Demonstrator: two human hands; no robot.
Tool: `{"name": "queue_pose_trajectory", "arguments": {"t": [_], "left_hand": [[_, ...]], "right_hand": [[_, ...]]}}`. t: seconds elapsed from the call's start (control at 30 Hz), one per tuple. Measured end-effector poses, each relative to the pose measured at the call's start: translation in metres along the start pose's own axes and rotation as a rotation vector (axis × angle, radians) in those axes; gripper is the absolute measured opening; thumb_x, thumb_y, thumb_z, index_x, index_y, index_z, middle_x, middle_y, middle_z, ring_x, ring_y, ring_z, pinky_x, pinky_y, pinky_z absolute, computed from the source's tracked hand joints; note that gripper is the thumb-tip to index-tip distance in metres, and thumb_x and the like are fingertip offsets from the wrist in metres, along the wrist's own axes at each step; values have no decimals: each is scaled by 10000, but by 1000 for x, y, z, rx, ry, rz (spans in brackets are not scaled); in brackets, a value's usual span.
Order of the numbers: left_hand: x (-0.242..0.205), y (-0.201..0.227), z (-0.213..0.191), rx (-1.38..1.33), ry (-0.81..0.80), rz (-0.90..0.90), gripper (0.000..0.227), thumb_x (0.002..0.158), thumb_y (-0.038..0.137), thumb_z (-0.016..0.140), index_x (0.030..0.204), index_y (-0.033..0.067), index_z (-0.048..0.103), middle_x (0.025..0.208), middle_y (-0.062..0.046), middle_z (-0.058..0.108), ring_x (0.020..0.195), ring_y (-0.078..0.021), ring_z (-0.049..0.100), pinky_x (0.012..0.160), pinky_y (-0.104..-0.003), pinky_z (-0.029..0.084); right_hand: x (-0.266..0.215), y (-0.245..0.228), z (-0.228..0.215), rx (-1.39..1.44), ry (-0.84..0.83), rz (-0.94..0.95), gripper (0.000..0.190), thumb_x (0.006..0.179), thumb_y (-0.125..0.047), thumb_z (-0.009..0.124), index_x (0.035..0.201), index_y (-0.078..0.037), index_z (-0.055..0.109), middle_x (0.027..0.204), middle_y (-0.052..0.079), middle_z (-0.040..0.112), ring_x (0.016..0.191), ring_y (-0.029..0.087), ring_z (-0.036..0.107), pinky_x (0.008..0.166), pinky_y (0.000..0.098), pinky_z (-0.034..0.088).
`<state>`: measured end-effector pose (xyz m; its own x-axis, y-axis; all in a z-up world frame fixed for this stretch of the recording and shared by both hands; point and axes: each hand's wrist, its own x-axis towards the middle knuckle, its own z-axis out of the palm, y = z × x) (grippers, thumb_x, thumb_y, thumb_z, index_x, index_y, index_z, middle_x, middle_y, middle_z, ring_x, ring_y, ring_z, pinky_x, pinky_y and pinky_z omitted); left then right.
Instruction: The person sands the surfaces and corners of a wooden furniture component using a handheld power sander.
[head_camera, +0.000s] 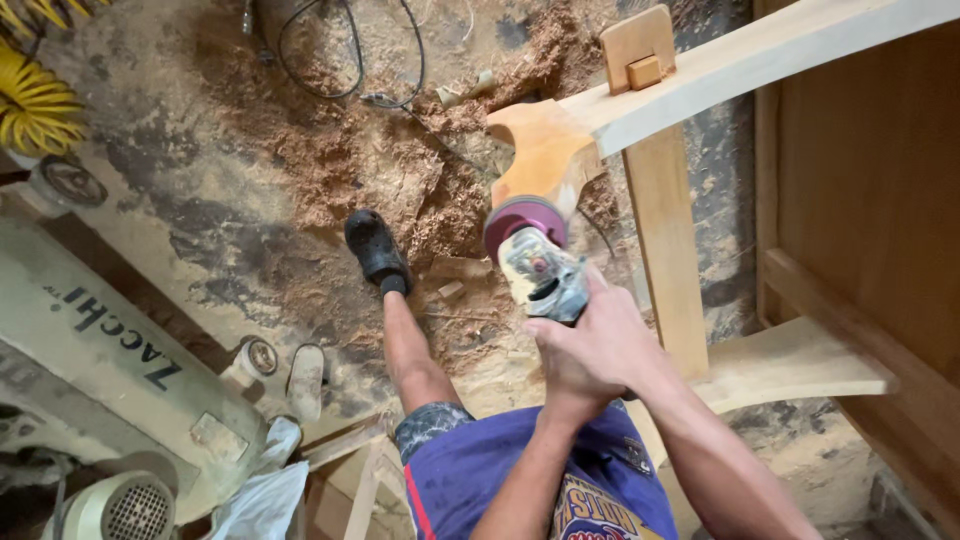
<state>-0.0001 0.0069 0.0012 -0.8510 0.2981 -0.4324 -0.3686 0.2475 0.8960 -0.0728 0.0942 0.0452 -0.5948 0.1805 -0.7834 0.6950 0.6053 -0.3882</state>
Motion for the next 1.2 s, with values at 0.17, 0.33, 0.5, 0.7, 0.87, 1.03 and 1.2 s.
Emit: {"name": "queue_pose_trajectory", "arguments": {"t": [0.17,0.33,0.5,0.7,0.87,1.03,1.2], "left_hand": [[8,10,10,-17,-137,-21,493,728,229,851,1147,68,646,1090,-122,726,1021,-326,716,888,-444,552],[6,20,22,-2,-167,-454,959,549,290,881,1280,-52,363,954,-198,747,869,-402,744,803,-476,611],[9,18,40,150,-169,-416,1041,561,332,903,1317,-87,323,954,-248,715,856,-450,715,799,-512,579],[26,17,59,303,-290,-482,1082,612,409,879,1352,-112,285,1015,-298,678,883,-483,697,805,-537,568],[29,14,58,336,-371,-446,1113,608,420,877,1384,-107,279,989,-302,681,921,-487,685,829,-532,557],[-1,27,44,92,-128,-497,961,574,375,873,1291,-56,401,1017,-215,716,941,-392,722,861,-463,590],[-9,12,22,-105,3,-91,608,747,263,859,1257,40,615,1199,-143,703,1139,-317,699,1026,-460,542]], "right_hand": [[5,37,-6,113,62,-29,718,714,-404,834,1241,42,635,1072,204,759,1007,320,753,892,402,565],[12,83,-7,341,41,76,511,760,-356,790,1133,-9,753,1037,123,805,948,194,753,860,355,575],[26,142,5,703,6,77,531,818,-368,755,1191,8,723,1096,81,768,975,163,707,872,345,569],[51,208,14,1058,24,182,588,861,-427,723,1239,18,656,1036,72,731,895,194,683,811,368,566],[51,210,15,1344,28,294,617,802,-469,725,1232,-30,664,1032,57,744,904,194,705,841,337,578],[9,129,-2,713,-6,108,595,783,-343,793,1218,55,712,1083,128,757,950,248,708,839,396,588],[-4,16,-24,152,-78,-7,721,695,-430,816,1214,33,627,1041,225,765,999,363,761,857,410,576]]}}
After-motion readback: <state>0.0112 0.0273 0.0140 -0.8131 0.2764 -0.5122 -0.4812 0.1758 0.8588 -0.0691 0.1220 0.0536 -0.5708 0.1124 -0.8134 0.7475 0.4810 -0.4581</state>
